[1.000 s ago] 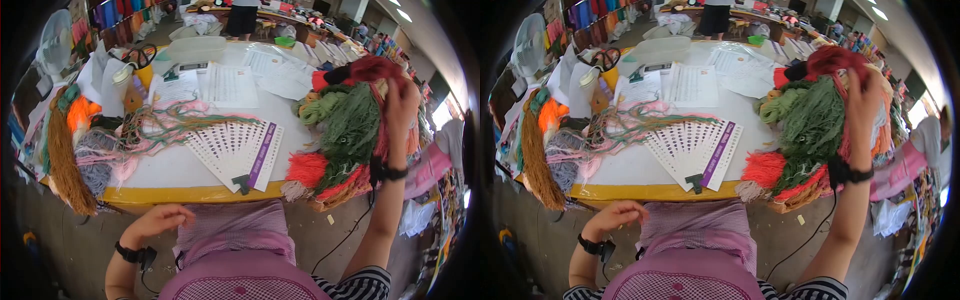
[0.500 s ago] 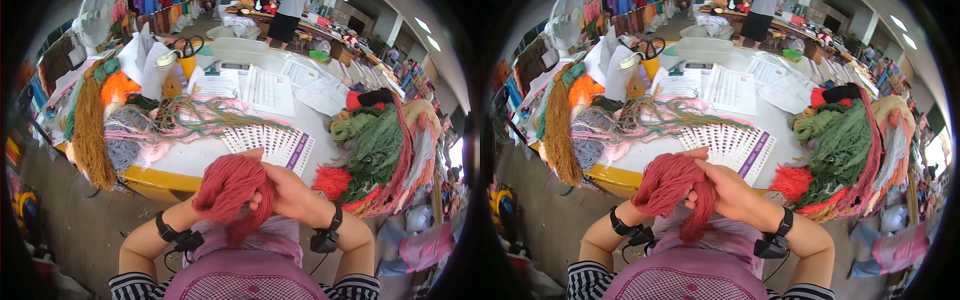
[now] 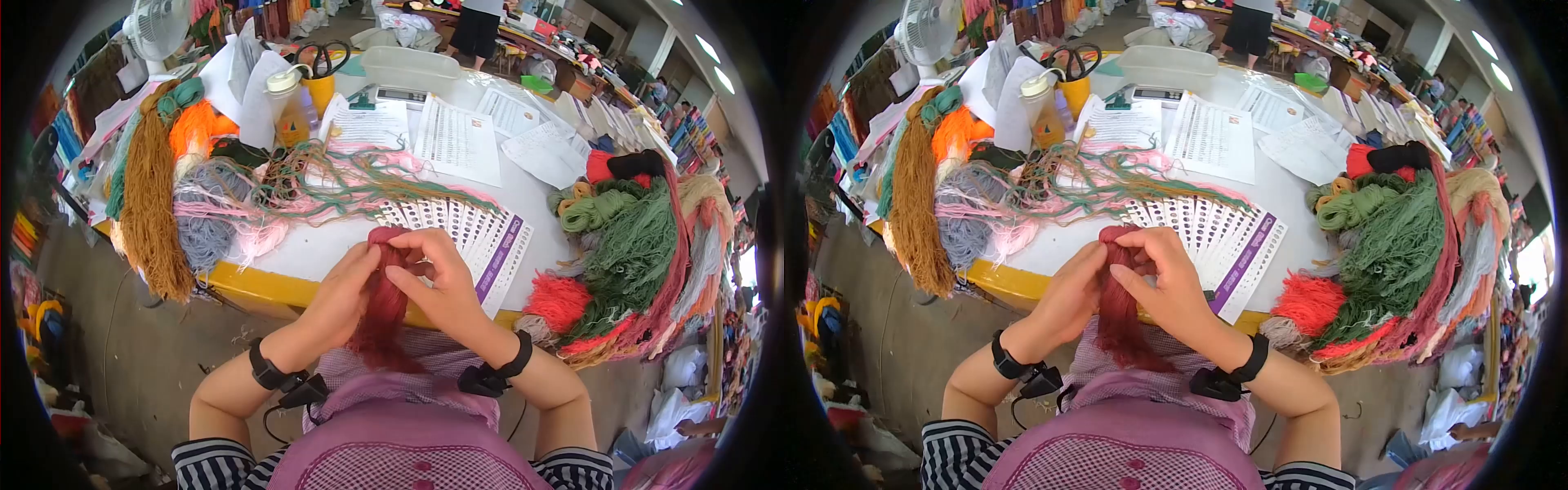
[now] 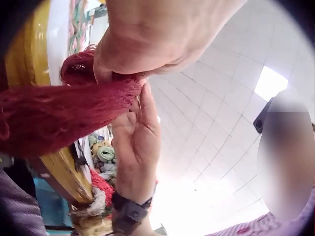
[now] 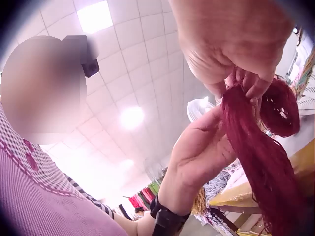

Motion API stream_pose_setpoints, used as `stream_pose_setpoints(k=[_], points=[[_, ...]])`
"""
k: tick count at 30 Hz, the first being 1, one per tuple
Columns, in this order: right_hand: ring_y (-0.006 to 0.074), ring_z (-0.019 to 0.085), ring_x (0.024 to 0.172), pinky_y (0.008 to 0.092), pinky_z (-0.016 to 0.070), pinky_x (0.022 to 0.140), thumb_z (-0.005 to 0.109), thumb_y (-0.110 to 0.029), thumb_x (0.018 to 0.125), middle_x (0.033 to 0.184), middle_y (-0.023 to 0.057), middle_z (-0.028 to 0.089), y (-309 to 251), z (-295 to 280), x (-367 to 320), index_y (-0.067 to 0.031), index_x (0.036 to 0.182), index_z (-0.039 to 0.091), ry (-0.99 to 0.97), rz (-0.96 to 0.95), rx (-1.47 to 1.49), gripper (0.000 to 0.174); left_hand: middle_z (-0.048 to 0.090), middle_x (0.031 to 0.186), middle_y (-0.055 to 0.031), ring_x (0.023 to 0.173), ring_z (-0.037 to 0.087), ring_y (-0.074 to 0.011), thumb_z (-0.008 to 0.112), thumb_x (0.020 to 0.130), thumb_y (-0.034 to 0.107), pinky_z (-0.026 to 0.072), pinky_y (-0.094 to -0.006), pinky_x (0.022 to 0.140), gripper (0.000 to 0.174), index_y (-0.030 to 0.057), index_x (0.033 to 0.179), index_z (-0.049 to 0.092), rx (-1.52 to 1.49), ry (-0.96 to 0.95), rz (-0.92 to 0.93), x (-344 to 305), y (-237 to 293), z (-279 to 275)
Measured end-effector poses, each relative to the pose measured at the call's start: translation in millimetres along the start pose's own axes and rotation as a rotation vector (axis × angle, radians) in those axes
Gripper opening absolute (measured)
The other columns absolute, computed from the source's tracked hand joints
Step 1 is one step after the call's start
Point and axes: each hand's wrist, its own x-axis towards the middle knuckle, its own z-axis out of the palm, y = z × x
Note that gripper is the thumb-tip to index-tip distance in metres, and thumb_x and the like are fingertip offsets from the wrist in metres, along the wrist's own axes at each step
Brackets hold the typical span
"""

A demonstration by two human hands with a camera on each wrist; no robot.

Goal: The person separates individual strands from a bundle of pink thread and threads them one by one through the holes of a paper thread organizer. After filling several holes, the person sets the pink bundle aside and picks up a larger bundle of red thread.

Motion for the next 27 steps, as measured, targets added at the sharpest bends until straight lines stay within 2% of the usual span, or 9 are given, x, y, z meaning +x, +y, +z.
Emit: stream_pose_setpoints(k=[3, 8, 10, 17, 19, 21, 23, 25, 27], points=[[0.014, 0.053, 0.096, 0.0267, 0.0513, 0.079, 0.066, -0.006, 0.085, 0.107, 0.0075, 0.046, 7.0, -1.9, 0.9, -0.0022, 0.114, 0.051, 0.082, 0.075, 0.181, 0.032, 0.059, 0.109, -0.0028, 0.102, 0.056, -0.0121, 0.051, 0.097, 0.019, 0.0477, -0.0305, 0.087, 0.03, 0.0048, 0.125, 0.05, 0.385, 0.046, 0.101, 1.7, 2.4, -3.4], [0.0152, 0.06, 0.093, 0.0291, 0.053, 0.08, 0.065, -0.004, 0.086, 0.108, 0.0098, 0.055, 9.6, -5.7, 0.2, 0.0002, 0.119, 0.044, 0.053, 0.274, 0.287, 0.039, 0.06, 0.106, -0.005, 0.094, 0.059, -0.011, 0.059, 0.092, 0.005, 0.05, -0.0273, 0.08, 0.029, 0.0027, 0.12, 0.052, 0.392, 0.004, 0.387, 14.5, -3.2, -4.8], [0.0156, 0.063, 0.089, 0.0285, 0.0526, 0.078, 0.063, -0.006, 0.087, 0.105, 0.0125, 0.062, 15.5, -5.1, -0.5, 0.0015, 0.121, 0.042, 0.011, 0.454, 0.585, 0.041, 0.061, 0.107, -0.0053, 0.089, 0.061, -0.0126, 0.064, 0.086, 0.002, 0.0519, -0.0271, 0.075, 0.034, 0.0033, 0.118, 0.054, 0.558, 0.034, 0.437, 17.1, -0.2, -9.8], [0.0152, 0.065, 0.091, 0.0272, 0.0513, 0.077, 0.06, -0.009, 0.091, 0.104, 0.0142, 0.066, 9.7, -17.3, -12.2, 0.0, 0.124, 0.042, -0.159, 0.397, 0.251, 0.039, 0.064, 0.092, -0.0109, 0.073, 0.064, -0.0194, 0.068, 0.074, 0.0, 0.0538, -0.0286, 0.068, 0.045, 0.0046, 0.117, 0.058, 1.364, -0.001, 0.854, 16.3, 12.7, -6.8], [0.0144, 0.063, 0.089, 0.026, 0.05, 0.082, 0.061, -0.005, 0.089, 0.108, 0.0109, 0.064, -0.9, -18.8, -13.7, -0.0007, 0.121, 0.045, -0.055, 0.275, 0.073, 0.036, 0.065, 0.092, -0.0112, 0.074, 0.065, -0.0199, 0.068, 0.072, -0.001, 0.0541, -0.0292, 0.068, 0.042, 0.0044, 0.113, 0.059, 1.343, 0.027, 0.881, 16.3, 19.6, -8.4], [0.0157, 0.063, 0.088, 0.0271, 0.0502, 0.083, 0.068, -0.008, 0.085, 0.104, 0.0081, 0.064, 1.4, -23.1, -10.1, -0.0024, 0.117, 0.051, 0.034, 0.185, 0.114, 0.037, 0.065, 0.093, -0.0117, 0.078, 0.067, -0.0201, 0.069, 0.072, 0.0, 0.0542, -0.0297, 0.068, 0.036, 0.0038, 0.107, 0.06, 1.24, 0.043, 0.633, 13.6, 25.0, -8.2], [0.0169, 0.063, 0.086, 0.0289, 0.0509, 0.082, 0.074, -0.01, 0.08, 0.1, 0.0061, 0.063, 0.0, -26.8, -3.2, -0.0037, 0.113, 0.056, 0.019, -0.051, -0.053, 0.038, 0.065, 0.094, -0.011, 0.079, 0.067, -0.0206, 0.07, 0.072, 0.0, 0.0541, -0.0293, 0.069, 0.033, 0.0041, 0.103, 0.06, 1.201, -0.021, 0.636, 8.9, 23.9, -1.3], [0.0161, 0.062, 0.085, 0.0286, 0.0508, 0.079, 0.078, -0.012, 0.076, 0.094, 0.006, 0.063, 3.3, -29.6, 0.3, -0.0027, 0.105, 0.062, 0.006, -0.052, -0.122, 0.034, 0.065, 0.094, -0.0094, 0.081, 0.066, -0.0154, 0.071, 0.07, 0.0, 0.0533, -0.028, 0.072, 0.033, 0.0031, 0.101, 0.06, 1.209, -0.194, 0.628, 7.7, 25.2, 1.4], [0.0143, 0.061, 0.081, 0.0271, 0.0497, 0.074, 0.078, -0.012, 0.076, 0.091, 0.0063, 0.064, 3.6, -30.7, 2.3, -0.002, 0.099, 0.064, -0.032, 0.068, -0.055, 0.029, 0.066, 0.094, -0.0089, 0.081, 0.066, -0.0185, 0.073, 0.067, 0.0, 0.053, -0.0294, 0.073, 0.032, 0.004, 0.097, 0.06, 1.29, -0.219, 0.659, 9.6, 32.6, 4.8]])
